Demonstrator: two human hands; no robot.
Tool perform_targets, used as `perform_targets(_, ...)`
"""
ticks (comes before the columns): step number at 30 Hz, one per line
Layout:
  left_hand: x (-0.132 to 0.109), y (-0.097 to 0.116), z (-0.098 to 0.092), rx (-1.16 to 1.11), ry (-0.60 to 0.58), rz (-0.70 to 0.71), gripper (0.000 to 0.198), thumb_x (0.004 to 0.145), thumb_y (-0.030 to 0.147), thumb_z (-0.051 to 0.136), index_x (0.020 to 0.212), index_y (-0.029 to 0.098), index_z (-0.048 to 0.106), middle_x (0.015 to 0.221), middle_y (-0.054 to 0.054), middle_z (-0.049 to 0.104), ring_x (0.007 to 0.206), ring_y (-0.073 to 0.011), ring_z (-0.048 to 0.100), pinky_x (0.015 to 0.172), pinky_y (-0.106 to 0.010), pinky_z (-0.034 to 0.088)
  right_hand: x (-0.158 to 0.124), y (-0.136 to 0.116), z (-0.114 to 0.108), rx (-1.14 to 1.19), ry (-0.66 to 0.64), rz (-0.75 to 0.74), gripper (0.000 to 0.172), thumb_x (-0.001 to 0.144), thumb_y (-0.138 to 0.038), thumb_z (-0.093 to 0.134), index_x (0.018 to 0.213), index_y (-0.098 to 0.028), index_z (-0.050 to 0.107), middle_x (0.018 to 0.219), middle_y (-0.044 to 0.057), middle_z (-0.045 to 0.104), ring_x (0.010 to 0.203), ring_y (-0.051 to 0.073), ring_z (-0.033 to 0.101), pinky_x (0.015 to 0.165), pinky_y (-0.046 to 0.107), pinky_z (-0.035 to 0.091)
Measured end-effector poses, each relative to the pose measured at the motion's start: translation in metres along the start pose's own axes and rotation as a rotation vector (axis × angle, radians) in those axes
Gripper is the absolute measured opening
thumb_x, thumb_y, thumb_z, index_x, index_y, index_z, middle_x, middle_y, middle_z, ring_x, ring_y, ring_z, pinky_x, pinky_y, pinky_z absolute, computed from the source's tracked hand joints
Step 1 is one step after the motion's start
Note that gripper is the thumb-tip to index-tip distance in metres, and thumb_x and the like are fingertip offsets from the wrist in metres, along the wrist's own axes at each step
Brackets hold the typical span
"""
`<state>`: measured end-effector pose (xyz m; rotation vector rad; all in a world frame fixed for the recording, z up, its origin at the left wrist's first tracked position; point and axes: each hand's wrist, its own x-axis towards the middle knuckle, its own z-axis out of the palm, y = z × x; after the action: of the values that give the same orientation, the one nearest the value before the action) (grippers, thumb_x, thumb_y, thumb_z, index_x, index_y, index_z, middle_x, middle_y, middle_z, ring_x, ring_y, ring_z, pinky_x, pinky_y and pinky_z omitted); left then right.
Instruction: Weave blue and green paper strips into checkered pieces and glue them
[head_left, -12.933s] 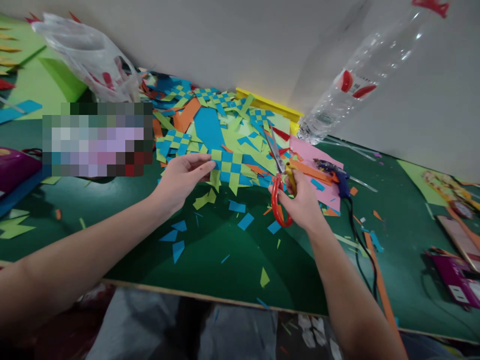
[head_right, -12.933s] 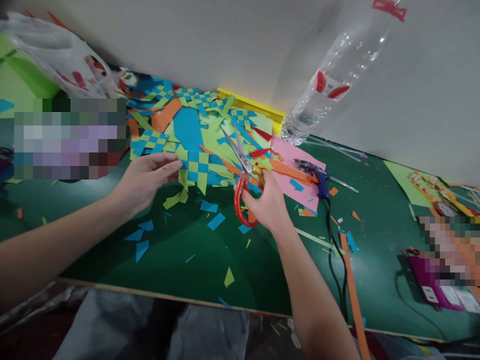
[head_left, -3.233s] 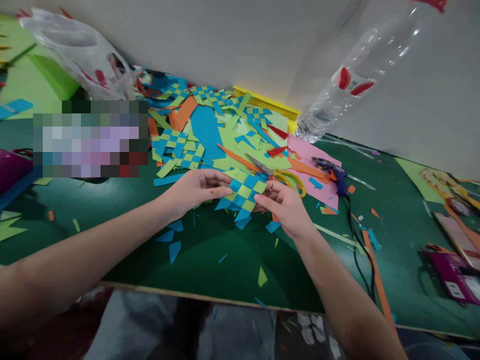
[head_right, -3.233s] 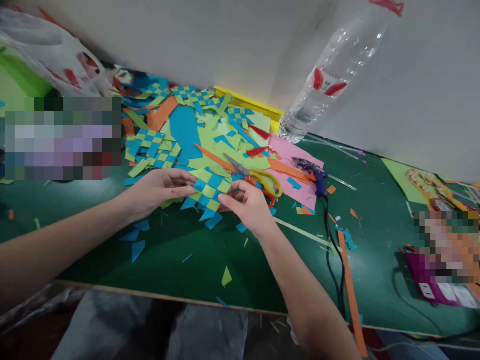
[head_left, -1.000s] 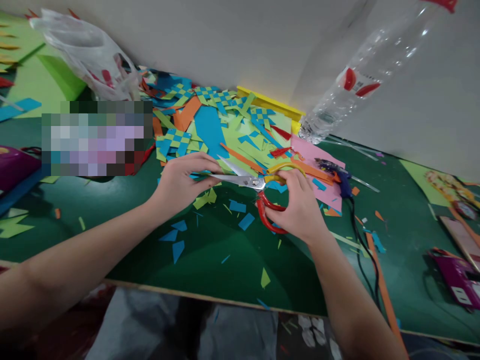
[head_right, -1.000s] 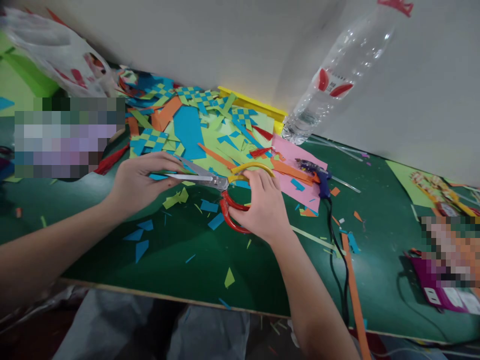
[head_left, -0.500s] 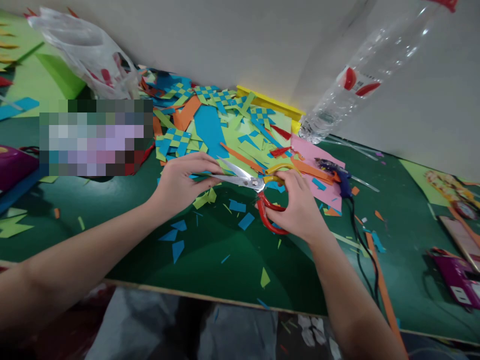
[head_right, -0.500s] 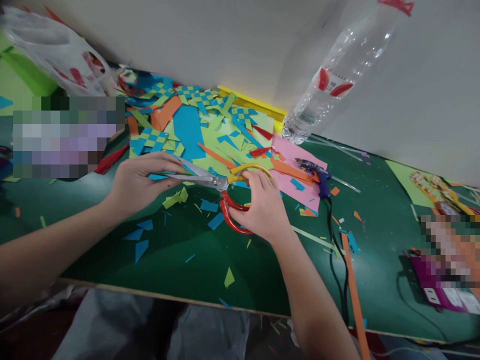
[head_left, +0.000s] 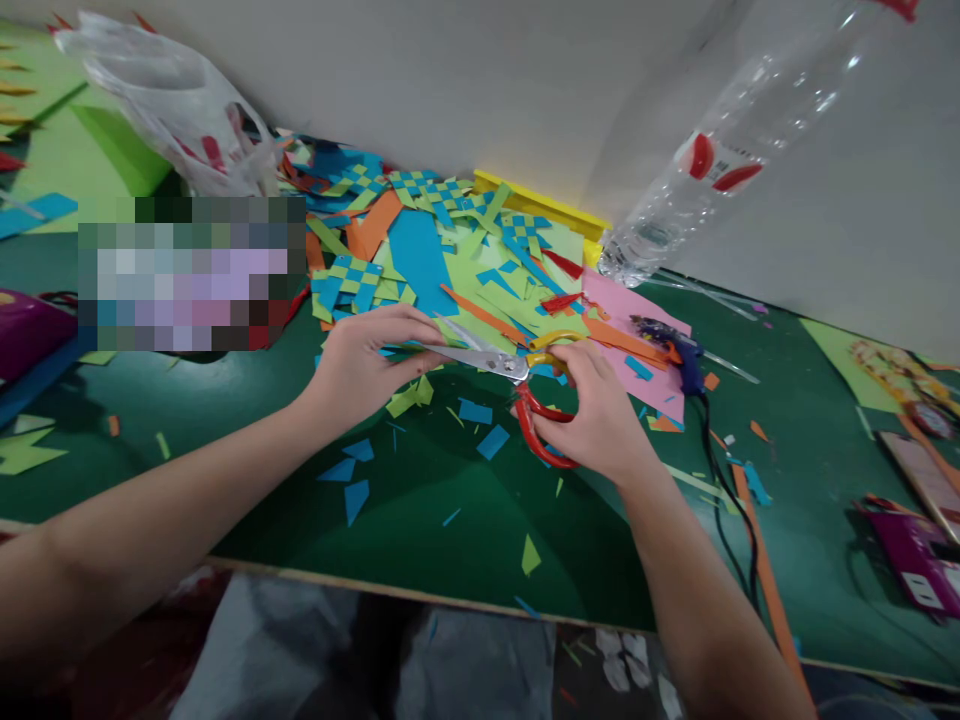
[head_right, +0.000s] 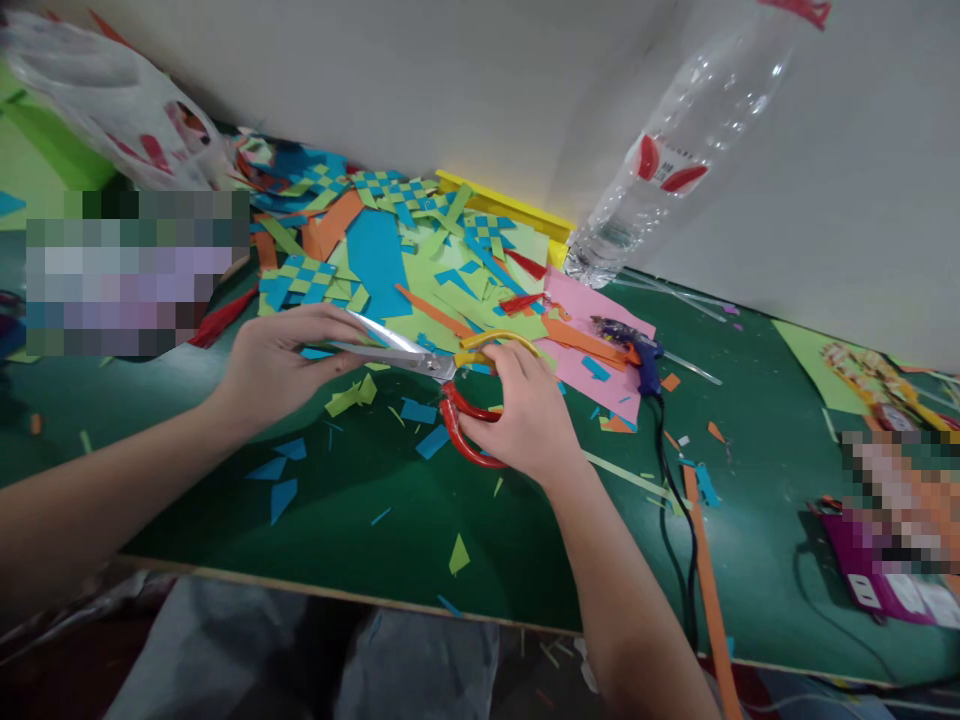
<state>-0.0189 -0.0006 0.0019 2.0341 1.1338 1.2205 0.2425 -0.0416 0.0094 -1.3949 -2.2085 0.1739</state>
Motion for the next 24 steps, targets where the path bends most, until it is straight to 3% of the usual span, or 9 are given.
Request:
perform_targets(9,0.001,-0.005,0.003,-0.110,0.038,0.014,0.008,0.075,0.029,0.072,0.069,0.025,0.068,0.081,-0.001,0.072,0.079,-0.0169,0.068,0.074,-0.031,0.056,0.000,0.000,0.000,0.020,0.001,-0.014,0.045,0.078,-0.039,0.065,0.116,-0.019,0.050,0.110,0.012,0.060,0.103,0.029,0.058,0.082,0.042,0.050)
perform_targets(14,0.002,-0.001,0.002,-0.055,0.011,-0.061,0.010,0.076,0.033,0.072,0.071,0.024,0.070,0.082,-0.002,0.073,0.083,-0.0188,0.067,0.079,-0.033,0.055,0.000,0.001,0.001,0.064,0.032,0.008,0.047,0.076,-0.038,0.068,0.114,-0.019,0.050,0.103,0.010,0.061,0.092,0.024,0.060,0.077,0.038,0.051)
perform_targets(18,0.002,0.000,0.000,-0.027,0.006,-0.124,0.013,0.077,0.035,0.072,0.073,0.024,0.071,0.082,-0.001,0.073,0.079,-0.0180,0.066,0.076,-0.030,0.054,0.002,0.006,0.005,0.140,0.160,0.196,0.051,0.075,-0.048,0.068,0.112,-0.018,0.051,0.106,0.012,0.063,0.089,0.024,0.062,0.075,0.039,0.053)
perform_targets(24,0.003,-0.010,0.004,-0.185,0.027,-0.457,0.024,0.069,0.045,0.077,0.075,0.023,0.072,0.071,0.000,0.069,0.062,-0.0137,0.060,0.056,-0.025,0.045,0.003,0.028,0.011,-0.069,0.226,0.503,0.055,0.069,-0.043,0.069,0.114,-0.016,0.053,0.112,0.015,0.063,0.099,0.030,0.061,0.085,0.047,0.050)
